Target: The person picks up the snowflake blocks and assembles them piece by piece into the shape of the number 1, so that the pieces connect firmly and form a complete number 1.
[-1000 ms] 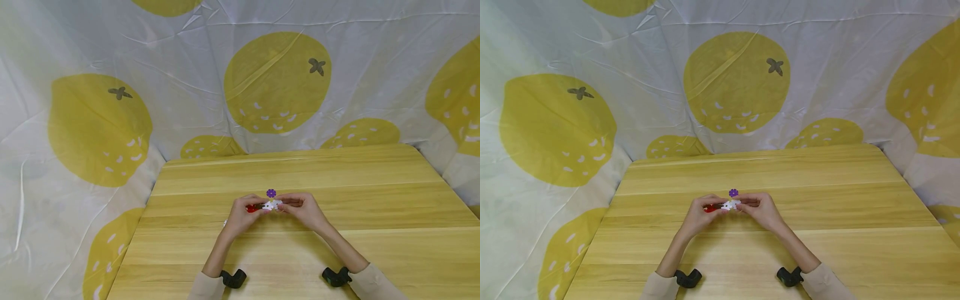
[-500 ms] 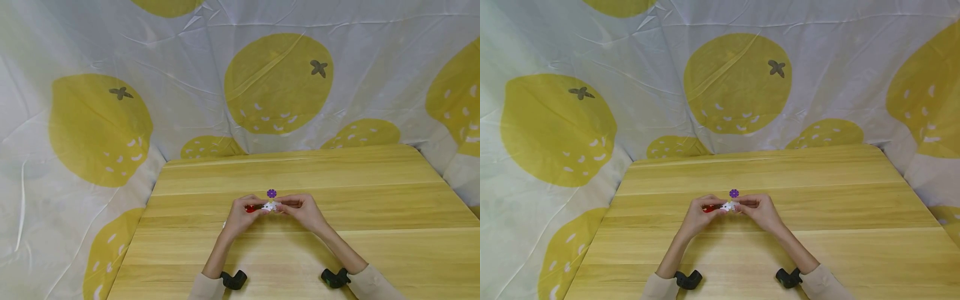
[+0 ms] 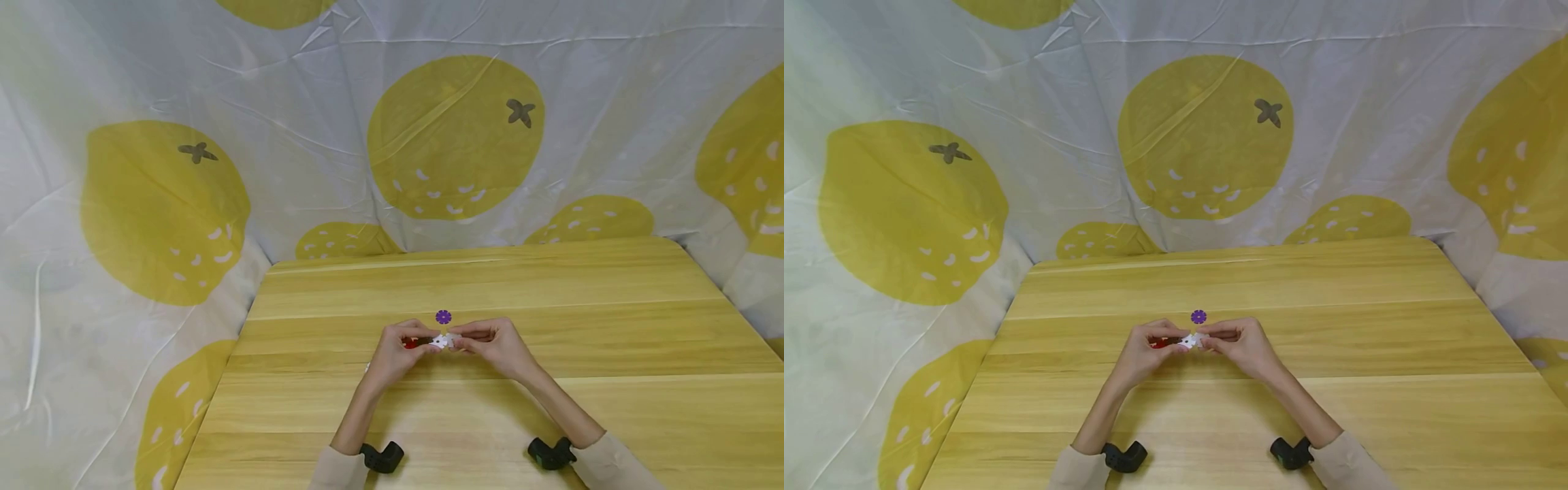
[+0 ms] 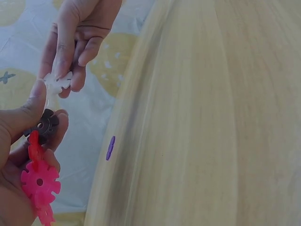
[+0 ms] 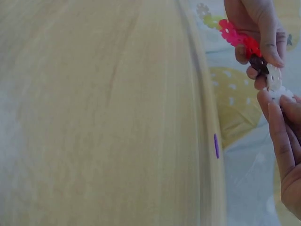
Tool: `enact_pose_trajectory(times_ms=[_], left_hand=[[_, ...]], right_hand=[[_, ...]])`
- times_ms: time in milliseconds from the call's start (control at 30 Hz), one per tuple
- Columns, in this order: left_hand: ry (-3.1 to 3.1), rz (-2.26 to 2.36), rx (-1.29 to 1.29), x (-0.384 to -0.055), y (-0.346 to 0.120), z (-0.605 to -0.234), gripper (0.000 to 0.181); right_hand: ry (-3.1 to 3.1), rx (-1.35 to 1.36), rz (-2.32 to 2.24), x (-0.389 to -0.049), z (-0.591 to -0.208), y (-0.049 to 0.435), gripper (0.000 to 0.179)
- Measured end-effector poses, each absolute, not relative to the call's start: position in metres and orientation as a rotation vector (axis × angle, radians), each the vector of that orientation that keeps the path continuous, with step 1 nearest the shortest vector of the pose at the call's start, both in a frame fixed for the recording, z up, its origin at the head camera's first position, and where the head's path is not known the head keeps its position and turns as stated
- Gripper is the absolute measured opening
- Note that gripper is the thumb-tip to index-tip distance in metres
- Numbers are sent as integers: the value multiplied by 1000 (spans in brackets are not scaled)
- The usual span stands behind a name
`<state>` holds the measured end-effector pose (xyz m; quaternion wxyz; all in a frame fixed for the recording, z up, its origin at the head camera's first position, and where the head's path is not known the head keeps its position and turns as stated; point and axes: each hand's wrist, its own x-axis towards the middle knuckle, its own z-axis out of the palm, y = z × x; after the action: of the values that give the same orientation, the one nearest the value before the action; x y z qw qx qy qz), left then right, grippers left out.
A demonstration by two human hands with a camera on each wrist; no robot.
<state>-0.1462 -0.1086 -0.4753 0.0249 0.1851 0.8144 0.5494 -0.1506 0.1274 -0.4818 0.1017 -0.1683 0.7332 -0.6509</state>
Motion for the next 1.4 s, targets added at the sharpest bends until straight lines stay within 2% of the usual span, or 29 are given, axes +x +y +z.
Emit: enact_pose_trajectory(times_ms=[1033, 1400], left_hand=[[2379, 1821, 488, -148, -109, -477, 19], [2399, 1764, 527, -148, -111, -477, 17]], right_hand=[[2149, -544, -1960, -148, -480, 132, 29], [2110, -573, -1981, -148, -481, 134, 25]])
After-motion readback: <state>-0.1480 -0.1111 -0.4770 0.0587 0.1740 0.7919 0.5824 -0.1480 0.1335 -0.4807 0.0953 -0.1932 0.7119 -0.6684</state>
